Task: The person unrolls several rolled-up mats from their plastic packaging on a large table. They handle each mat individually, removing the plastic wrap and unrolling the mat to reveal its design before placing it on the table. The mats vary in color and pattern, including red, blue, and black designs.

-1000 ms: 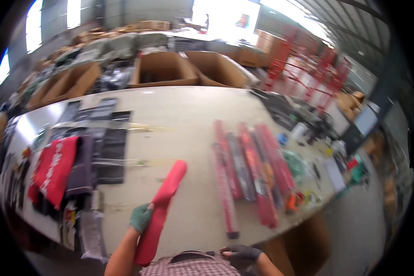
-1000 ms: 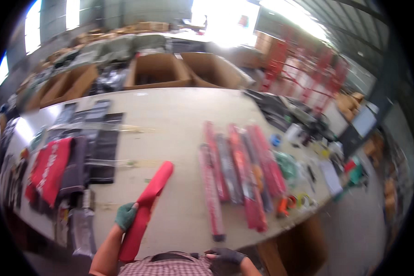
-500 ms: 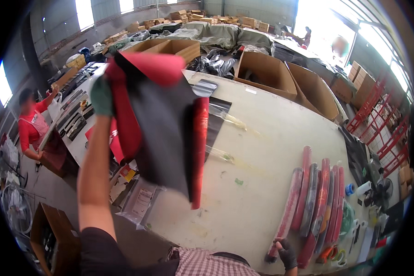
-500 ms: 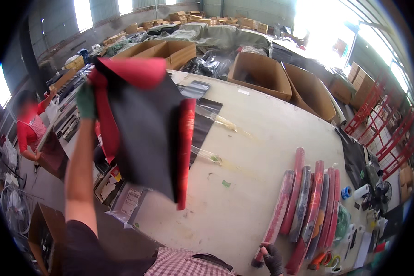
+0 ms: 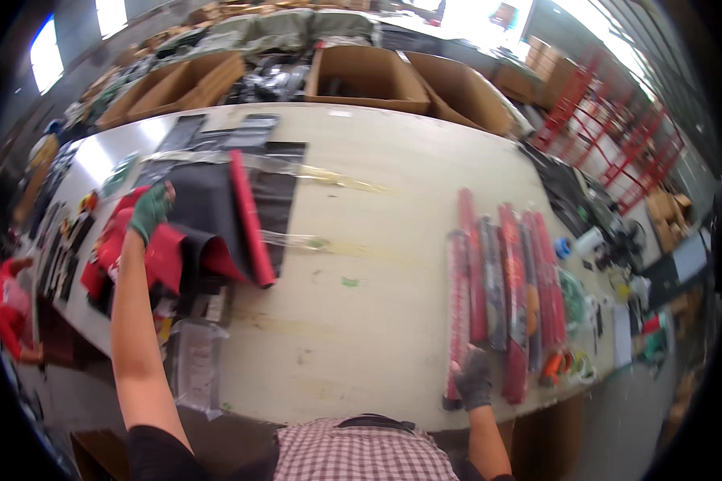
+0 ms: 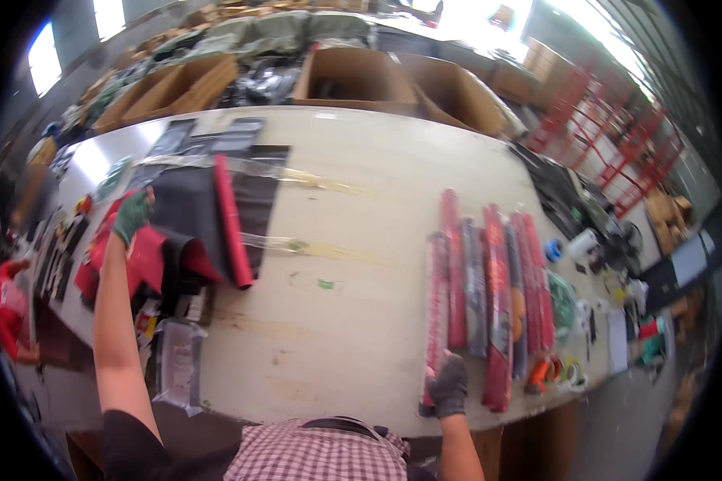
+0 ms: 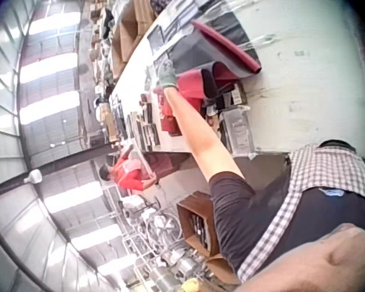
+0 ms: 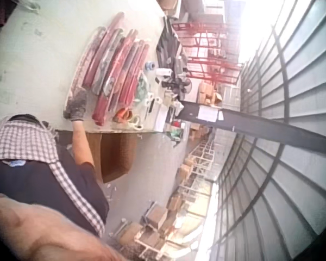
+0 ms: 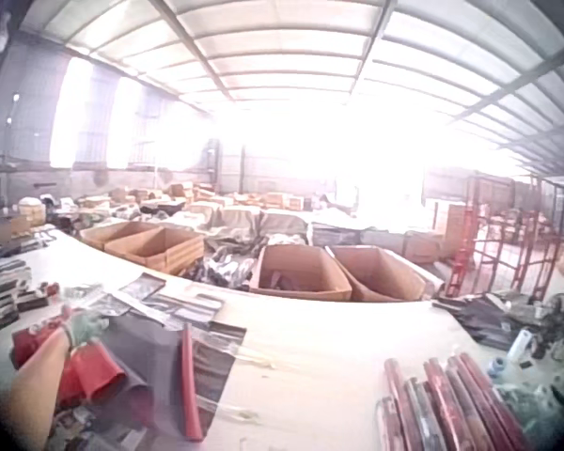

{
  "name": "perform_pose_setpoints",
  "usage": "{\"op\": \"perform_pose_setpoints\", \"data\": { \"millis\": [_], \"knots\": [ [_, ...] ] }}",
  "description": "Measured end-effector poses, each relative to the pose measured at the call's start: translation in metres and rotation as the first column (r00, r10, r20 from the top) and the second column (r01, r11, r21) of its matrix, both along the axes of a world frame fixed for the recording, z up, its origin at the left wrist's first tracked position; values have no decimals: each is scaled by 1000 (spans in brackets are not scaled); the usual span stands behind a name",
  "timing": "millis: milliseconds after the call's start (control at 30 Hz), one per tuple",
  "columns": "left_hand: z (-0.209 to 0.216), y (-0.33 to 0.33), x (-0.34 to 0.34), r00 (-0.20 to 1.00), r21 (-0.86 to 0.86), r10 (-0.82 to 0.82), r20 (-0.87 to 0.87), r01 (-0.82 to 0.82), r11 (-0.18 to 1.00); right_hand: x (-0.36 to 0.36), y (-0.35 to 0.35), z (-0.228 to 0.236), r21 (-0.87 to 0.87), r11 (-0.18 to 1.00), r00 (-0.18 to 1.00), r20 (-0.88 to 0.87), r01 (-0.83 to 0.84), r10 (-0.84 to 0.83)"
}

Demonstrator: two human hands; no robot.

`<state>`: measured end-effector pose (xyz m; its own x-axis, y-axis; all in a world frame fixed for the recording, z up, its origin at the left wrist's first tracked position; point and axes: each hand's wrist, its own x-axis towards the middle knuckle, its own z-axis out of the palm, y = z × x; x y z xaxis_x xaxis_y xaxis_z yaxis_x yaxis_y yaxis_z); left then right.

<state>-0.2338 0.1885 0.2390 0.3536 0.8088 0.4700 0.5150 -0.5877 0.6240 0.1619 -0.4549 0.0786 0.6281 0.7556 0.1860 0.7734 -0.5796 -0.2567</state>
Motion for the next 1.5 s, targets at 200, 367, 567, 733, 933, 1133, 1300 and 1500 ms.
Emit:
{"op": "perform_pose_setpoints", "data": {
  "millis": [200, 367, 567, 733, 933, 1133, 1300, 1500],
  "knots": [
    [-95, -218, 142, 816, -659, -318, 483, 578, 481, 13, 21, -12, -213, 921, 835, -393, 325, -386],
    [-170, -352, 202, 764, -875, -469, 443, 482, -43, -5, 35, 16, 242, 943, 442, -889, 230, 120],
    [-94, -361, 263, 608, -605, -292, 738, 789, 112, -52, 62, 23, 464, 874, 20, -884, 142, 466],
    [-9, -379, 236, 567, -362, -517, 641, 817, 448, -53, 102, 66, 543, 792, 476, -637, -280, 606],
    [44, -404, 168, 486, -184, -717, 500, 868, 461, -98, 131, 160, 821, 472, 773, -61, -322, 632],
    [100, -401, 141, 394, -126, -634, 665, 896, 425, -109, 115, 196, 666, 672, 592, -412, -324, 693],
    [150, -398, 140, 324, 306, -908, 265, 865, 398, -102, 96, 213, 668, 694, 337, -610, -270, 718],
    [153, -422, 159, 291, 279, -903, 318, 881, 382, -79, 78, 201, 719, 633, 266, -575, -287, 774]
  ]
}}
